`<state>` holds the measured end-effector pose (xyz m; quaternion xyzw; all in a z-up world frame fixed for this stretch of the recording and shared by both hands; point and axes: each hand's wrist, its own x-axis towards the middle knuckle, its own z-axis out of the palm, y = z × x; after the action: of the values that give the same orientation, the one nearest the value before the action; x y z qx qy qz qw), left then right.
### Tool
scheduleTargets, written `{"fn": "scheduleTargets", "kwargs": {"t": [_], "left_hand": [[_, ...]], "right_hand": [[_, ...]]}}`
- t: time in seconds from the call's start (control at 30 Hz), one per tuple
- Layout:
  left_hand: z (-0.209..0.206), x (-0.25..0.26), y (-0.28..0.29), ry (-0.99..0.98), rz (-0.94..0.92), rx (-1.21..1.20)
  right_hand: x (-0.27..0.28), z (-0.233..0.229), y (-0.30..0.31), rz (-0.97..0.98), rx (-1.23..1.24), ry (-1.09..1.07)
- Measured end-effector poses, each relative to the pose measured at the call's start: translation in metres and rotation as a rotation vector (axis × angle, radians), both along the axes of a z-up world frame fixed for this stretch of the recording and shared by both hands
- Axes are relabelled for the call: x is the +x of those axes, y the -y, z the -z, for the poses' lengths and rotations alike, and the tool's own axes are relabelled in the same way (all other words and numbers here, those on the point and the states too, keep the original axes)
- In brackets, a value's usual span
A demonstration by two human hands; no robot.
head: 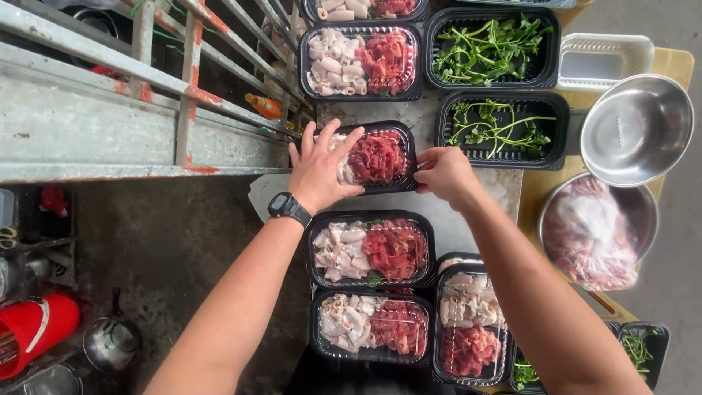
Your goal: The person arranges and stacks multiple black plastic containers filled with raw meat and vegetables on a metal table. They repeatedly pick up, move, and reposition the containers to organize them into neat rows.
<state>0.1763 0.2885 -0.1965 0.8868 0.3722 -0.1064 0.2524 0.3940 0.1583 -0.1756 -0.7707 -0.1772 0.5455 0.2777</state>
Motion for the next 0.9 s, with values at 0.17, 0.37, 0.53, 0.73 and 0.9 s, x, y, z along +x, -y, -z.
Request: {"fn": "scheduleTargets", "kwargs": {"t": [0.17, 0.37, 0.53, 0.73, 0.9], "left_hand": [[-0.006, 0.0, 0.002, 0.003, 0.002, -0.007], [-0.007, -0.001, 0.0, -0.004, 0.019, -0.023], [-0.011, -0.001, 0.0, -0.007, 0.033, -0.033], [-0.011, -0.003, -0.002, -0.008, 0.034, -0.04], [-0.013, -0.002, -0.003, -0.003, 0.032, -0.052]], "right_hand": [[-0.007, -0.02, -0.002, 0.02, -0.002, 0.049], [-0.005, 0.005, -0.019, -0.274, 0.11, 0.417], [0.026, 0.064, -0.045, -0.432, 0.125, 0.499], [0.031, 0.04, -0.061, -0.459, 0.064, 0.391], [0.029, 0.031, -0.071, -0.434, 0.048, 0.333]]}}
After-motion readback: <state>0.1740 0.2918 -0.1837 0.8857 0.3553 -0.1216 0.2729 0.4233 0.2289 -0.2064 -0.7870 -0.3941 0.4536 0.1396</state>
